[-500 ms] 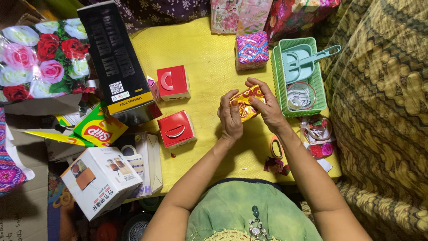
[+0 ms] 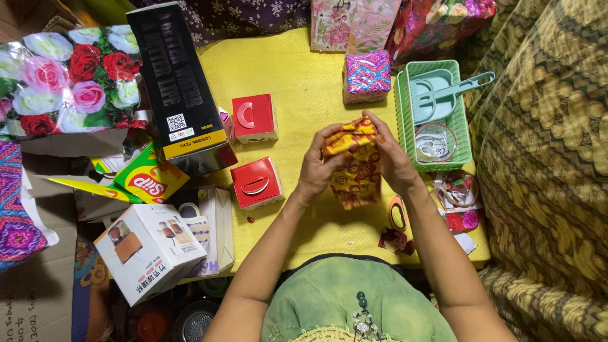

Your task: The person wraps a small box with patterned paper, folds the edges, and secures them with clear tape. They use scissors to trim excess paper and apply tape to seal the package. The wrapped gift is placed on the table, and the person then prepares another sheet of wrapping paper.

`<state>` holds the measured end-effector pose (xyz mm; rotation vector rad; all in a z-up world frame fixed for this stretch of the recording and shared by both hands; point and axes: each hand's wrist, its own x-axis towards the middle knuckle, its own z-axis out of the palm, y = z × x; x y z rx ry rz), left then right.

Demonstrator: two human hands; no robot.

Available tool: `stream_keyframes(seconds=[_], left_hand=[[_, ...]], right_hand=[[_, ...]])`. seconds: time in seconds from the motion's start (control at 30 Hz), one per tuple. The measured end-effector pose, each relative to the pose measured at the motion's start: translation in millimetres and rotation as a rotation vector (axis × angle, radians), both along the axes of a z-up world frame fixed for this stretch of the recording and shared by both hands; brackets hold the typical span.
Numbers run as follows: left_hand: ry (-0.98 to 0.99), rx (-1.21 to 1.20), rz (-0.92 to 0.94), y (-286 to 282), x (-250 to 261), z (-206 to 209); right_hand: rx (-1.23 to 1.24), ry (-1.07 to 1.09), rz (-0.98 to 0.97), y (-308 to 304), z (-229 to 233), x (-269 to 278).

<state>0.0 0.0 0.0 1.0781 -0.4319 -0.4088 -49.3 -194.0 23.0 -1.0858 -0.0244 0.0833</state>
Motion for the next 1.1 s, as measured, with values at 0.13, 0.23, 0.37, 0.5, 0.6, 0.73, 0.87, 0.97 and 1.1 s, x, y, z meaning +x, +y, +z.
stream_keyframes(seconds=[0.13, 0.23, 0.37, 0.5, 0.6, 0.73, 0.87, 0.97, 1.1], left_hand=[[0.065, 0.041, 0.063, 0.1, 5.4, -2.9], [0.153, 0.05, 0.115, -8.4, 4.3, -9.3], [0.268, 0.006, 0.156, -17.9, -2.0, -21.9], [0.385, 0.01, 0.129, -17.8, -5.4, -37.6], [0.39, 0.038, 0.139, -16.5, -6.0, -48.5], [0.377, 0.039, 0.106, -16.0, -10.1, -57.9], [0.268, -0.014, 0.048, -11.9, -14.0, -51.1], [0.224, -0.035, -0.007, -7.2, -15.5, -36.7], [0.222, -0.16, -0.048, -2.2, -22.8, -13.9]], right_hand=[[0.028, -0.011, 0.028, 5.0, 13.0, -13.6], [0.033, 0.038, 0.009, 11.0, 7.5, -16.0], [-0.02, 0.105, -0.024, 6.4, -14.6, -19.8], [-0.015, 0.125, -0.073, 1.8, -43.1, -21.8], [-0.008, 0.137, -0.1, 8.0, -57.2, -22.4], [-0.049, 0.168, -0.164, 15.4, -57.7, -25.1], [-0.127, 0.17, -0.193, 20.4, -41.3, -32.0], [-0.024, 0.137, -0.202, 25.5, -28.9, -35.7], [0.102, 0.03, -0.215, 29.7, -16.6, -45.2]])
